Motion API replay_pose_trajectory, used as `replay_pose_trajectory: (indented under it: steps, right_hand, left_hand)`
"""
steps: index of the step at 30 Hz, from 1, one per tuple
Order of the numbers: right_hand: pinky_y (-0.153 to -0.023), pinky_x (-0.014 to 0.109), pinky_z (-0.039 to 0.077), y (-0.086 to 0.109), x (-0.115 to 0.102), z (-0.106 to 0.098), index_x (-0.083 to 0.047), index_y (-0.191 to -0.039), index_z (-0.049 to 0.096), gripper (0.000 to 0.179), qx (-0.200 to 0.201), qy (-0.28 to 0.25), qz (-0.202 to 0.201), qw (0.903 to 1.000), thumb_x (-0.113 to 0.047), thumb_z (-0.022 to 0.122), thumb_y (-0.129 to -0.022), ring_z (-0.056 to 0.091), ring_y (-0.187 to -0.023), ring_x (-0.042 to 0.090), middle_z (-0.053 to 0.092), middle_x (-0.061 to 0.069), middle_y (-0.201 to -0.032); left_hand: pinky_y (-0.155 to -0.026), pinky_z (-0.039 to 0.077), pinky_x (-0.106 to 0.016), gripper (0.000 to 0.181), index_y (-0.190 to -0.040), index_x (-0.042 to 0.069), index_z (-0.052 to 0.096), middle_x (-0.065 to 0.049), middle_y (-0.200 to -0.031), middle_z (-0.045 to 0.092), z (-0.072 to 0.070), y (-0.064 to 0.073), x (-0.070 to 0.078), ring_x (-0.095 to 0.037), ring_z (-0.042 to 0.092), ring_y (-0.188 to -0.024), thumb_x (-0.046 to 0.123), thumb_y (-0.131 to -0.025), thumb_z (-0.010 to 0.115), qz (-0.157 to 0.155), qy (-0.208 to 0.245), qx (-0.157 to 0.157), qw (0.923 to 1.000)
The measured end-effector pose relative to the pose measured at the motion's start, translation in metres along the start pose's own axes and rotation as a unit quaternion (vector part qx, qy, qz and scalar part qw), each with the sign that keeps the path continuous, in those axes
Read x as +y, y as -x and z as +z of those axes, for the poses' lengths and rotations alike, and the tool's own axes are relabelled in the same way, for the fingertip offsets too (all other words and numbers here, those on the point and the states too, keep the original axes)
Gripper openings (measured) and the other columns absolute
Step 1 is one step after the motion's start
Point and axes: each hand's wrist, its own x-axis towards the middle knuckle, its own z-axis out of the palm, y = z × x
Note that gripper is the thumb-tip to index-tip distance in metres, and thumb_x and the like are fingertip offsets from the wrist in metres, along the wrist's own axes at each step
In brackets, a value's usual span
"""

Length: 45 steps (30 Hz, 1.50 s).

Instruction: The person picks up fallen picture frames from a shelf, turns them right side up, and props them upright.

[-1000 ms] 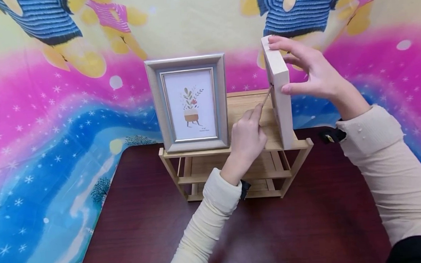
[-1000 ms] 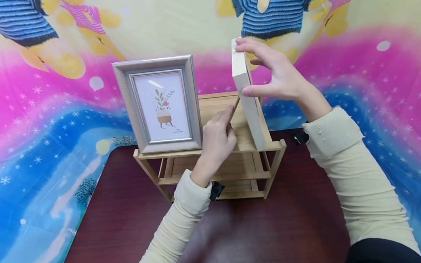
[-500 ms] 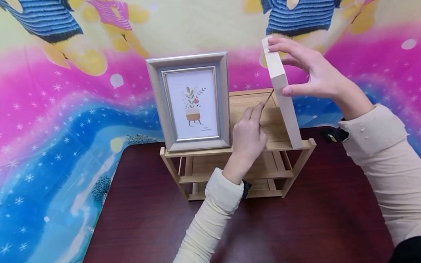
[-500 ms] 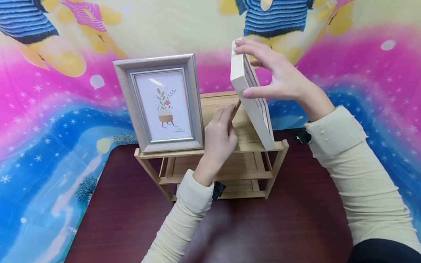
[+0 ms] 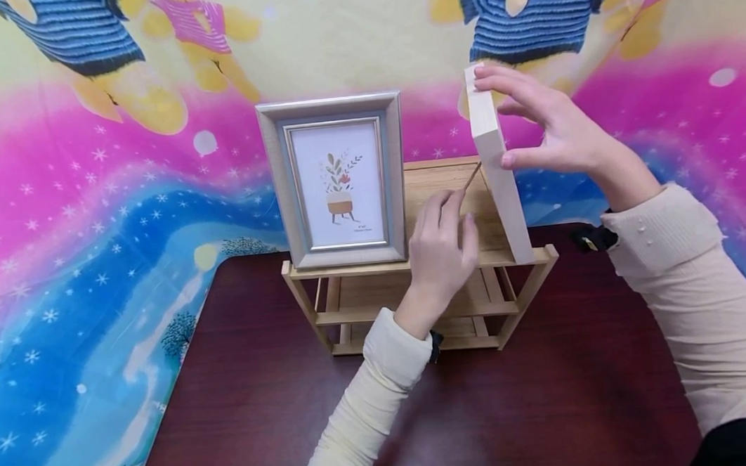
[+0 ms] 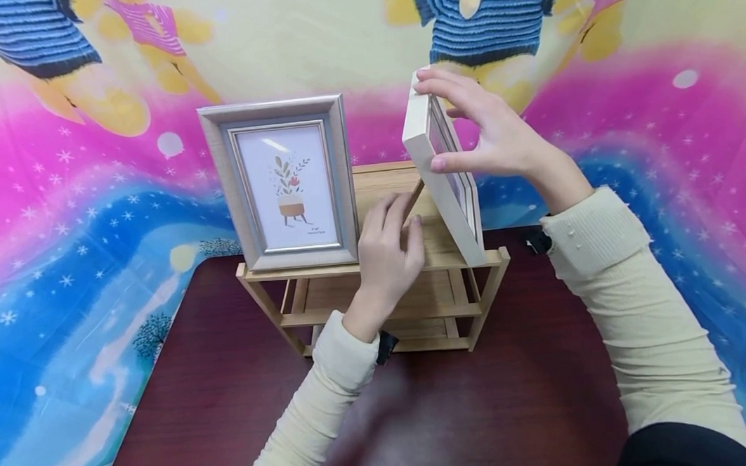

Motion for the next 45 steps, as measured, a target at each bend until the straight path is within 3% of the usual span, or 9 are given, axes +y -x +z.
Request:
replay_pose_trajectory:
  steps: [4, 10, 17, 21, 24, 27, 32, 40, 45]
  right_hand:
    - [-0.101, 0.029, 0.033, -0.001, 0.000, 0.001, -0.002, -0.137, 0.037, 0.075, 0.005, 0.001, -0.006, 1.0000, -0.008, 0.071, -0.071, 0.032, -0.128, 0.016, 0.026, 0.008, -0.147]
    - [-0.100, 0.029, 0.034, -0.003, 0.000, 0.001, -0.001, -0.136, 0.038, 0.074, 0.010, 0.004, -0.007, 0.9999, -0.010, 0.072, -0.072, 0.034, -0.127, 0.015, 0.027, 0.009, -0.146]
    - [-0.098, 0.030, 0.037, -0.005, 0.000, 0.004, -0.001, -0.135, 0.039, 0.075, 0.029, 0.027, -0.004, 0.9992, -0.023, 0.076, -0.073, 0.034, -0.127, 0.017, 0.030, 0.006, -0.145]
    - [-0.096, 0.025, 0.037, -0.006, 0.000, 0.007, -0.002, -0.134, 0.041, 0.077, 0.042, 0.047, 0.002, 0.9980, -0.032, 0.075, -0.073, 0.030, -0.128, 0.016, 0.031, 0.008, -0.144]
    - [-0.095, 0.023, 0.038, -0.007, 0.000, 0.009, -0.003, -0.134, 0.041, 0.077, 0.046, 0.064, 0.006, 0.9969, -0.032, 0.075, -0.072, 0.030, -0.128, 0.015, 0.032, 0.009, -0.144]
    - [-0.096, 0.033, 0.039, -0.007, -0.001, 0.010, -0.004, -0.134, 0.042, 0.077, 0.047, 0.069, 0.009, 0.9965, -0.032, 0.076, -0.072, 0.030, -0.128, 0.015, 0.032, 0.008, -0.144]
    - [-0.099, 0.037, 0.036, -0.007, 0.000, 0.007, -0.004, -0.134, 0.042, 0.077, 0.041, 0.044, 0.010, 0.9982, -0.039, 0.073, -0.074, 0.030, -0.128, 0.017, 0.032, 0.007, -0.144]
    - [-0.103, 0.060, 0.012, -0.007, 0.002, -0.007, -0.011, -0.132, 0.046, 0.050, 0.006, -0.072, 0.094, 0.9930, -0.011, 0.057, -0.083, 0.015, -0.134, 0.023, 0.014, 0.005, -0.149]
    - [-0.104, 0.054, 0.020, -0.010, 0.005, -0.012, -0.010, -0.133, 0.046, 0.049, 0.003, -0.053, 0.097, 0.9939, -0.008, 0.053, -0.084, 0.023, -0.129, 0.023, 0.018, 0.007, -0.146]
  left_hand:
    - [-0.093, 0.041, -0.025, 0.033, -0.099, -0.005, 0.064, -0.015, -0.098, 0.063, -0.002, 0.011, 0.005, -0.025, 0.059, -0.096, 0.020, -0.079, 0.058, 0.029, -0.014, 0.049, 0.9983]
    - [-0.099, 0.036, -0.029, 0.060, -0.114, -0.006, 0.059, -0.016, -0.113, 0.061, -0.004, 0.018, 0.011, -0.027, 0.055, -0.109, 0.044, -0.087, 0.040, -0.012, -0.044, -0.001, 0.9990]
    - [-0.097, 0.038, -0.039, 0.073, -0.123, -0.002, 0.054, -0.014, -0.124, 0.055, -0.004, 0.019, 0.017, -0.031, 0.046, -0.119, 0.054, -0.076, 0.056, -0.045, -0.080, -0.049, 0.9946]
    - [-0.095, 0.038, -0.044, 0.080, -0.121, -0.002, 0.056, -0.017, -0.122, 0.055, -0.001, 0.016, 0.022, -0.034, 0.046, -0.118, 0.061, -0.072, 0.059, -0.063, -0.100, -0.051, 0.9917]
    - [-0.095, 0.038, -0.046, 0.075, -0.116, 0.001, 0.060, -0.018, -0.118, 0.057, 0.002, 0.013, 0.025, -0.034, 0.049, -0.115, 0.062, -0.072, 0.057, -0.066, -0.124, -0.042, 0.9892]
    - [-0.094, 0.038, -0.049, 0.063, -0.107, 0.004, 0.063, -0.019, -0.115, 0.059, 0.003, 0.011, 0.028, -0.034, 0.053, -0.111, 0.058, -0.075, 0.056, -0.064, -0.146, -0.036, 0.9865]
    - [-0.094, 0.037, -0.050, 0.050, -0.098, 0.007, 0.064, -0.020, -0.112, 0.060, 0.003, 0.010, 0.030, -0.034, 0.055, -0.108, 0.051, -0.077, 0.057, -0.066, -0.155, -0.036, 0.9850]
    - [-0.093, 0.039, -0.049, 0.048, -0.098, 0.007, 0.064, -0.020, -0.113, 0.060, 0.003, 0.010, 0.032, -0.033, 0.055, -0.108, 0.050, -0.078, 0.057, -0.070, -0.149, -0.037, 0.9856]
    - [-0.094, 0.038, -0.049, 0.047, -0.098, 0.007, 0.064, -0.019, -0.113, 0.060, 0.004, 0.010, 0.032, -0.033, 0.055, -0.108, 0.049, -0.078, 0.057, -0.070, -0.145, -0.036, 0.9863]
